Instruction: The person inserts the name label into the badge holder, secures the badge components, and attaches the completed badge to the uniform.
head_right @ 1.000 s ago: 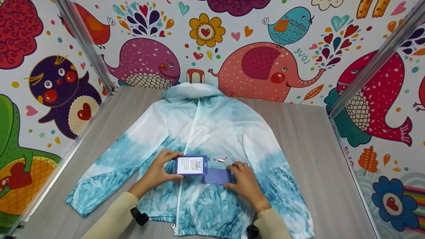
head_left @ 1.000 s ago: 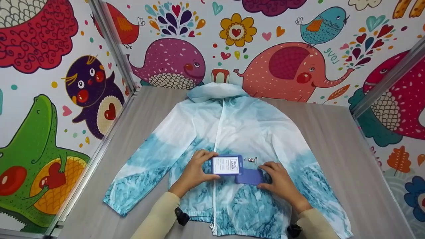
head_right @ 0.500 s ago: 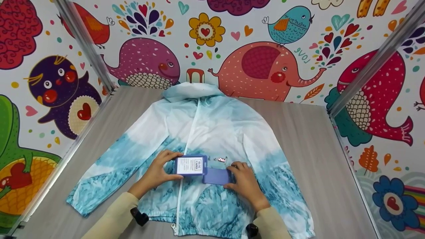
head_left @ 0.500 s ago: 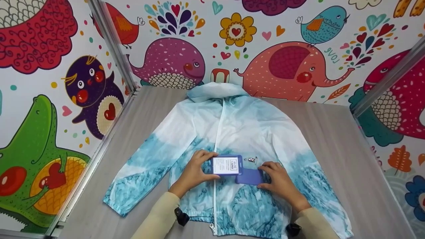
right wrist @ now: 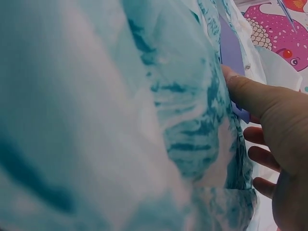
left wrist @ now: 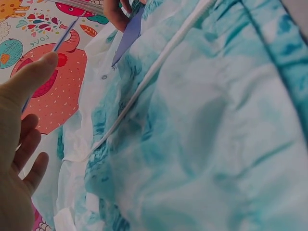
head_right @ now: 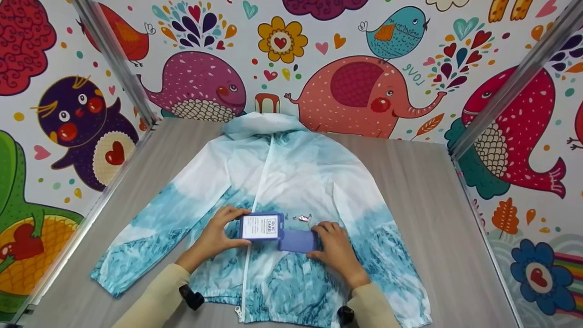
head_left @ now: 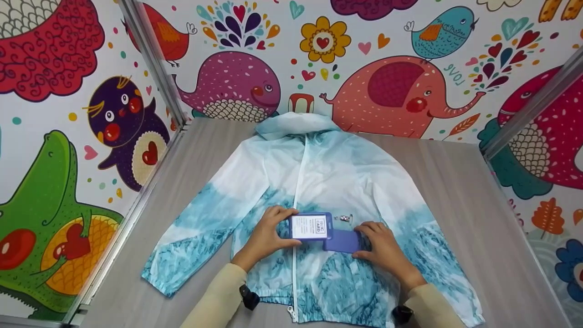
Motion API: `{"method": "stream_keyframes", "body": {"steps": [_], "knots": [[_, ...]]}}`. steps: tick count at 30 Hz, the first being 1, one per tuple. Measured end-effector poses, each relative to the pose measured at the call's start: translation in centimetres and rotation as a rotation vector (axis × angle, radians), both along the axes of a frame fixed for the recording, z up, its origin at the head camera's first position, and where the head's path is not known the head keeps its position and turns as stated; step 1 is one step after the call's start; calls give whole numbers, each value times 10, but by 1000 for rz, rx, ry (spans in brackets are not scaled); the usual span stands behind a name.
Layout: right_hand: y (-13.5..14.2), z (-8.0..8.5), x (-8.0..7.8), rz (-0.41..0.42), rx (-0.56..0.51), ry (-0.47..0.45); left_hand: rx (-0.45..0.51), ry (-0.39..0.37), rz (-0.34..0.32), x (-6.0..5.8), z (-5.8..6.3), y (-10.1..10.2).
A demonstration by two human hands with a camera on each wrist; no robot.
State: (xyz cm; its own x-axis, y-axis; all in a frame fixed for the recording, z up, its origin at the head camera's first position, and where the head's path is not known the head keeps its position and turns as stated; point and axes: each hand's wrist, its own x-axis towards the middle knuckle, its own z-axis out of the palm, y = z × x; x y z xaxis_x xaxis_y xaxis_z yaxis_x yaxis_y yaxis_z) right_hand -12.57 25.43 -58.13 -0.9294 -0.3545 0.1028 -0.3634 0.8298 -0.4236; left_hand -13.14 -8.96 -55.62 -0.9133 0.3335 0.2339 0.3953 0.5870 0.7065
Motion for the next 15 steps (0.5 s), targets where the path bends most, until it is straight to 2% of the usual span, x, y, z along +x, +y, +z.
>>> {"method": "stream_keyframes", "body": {"steps": [8, 15], "knots": [[-1, 0, 2, 10, 1, 73, -6, 11, 1, -1, -1, 0], [-1, 1, 2, 3, 11, 41, -5, -4, 0, -1, -2, -2]]}}
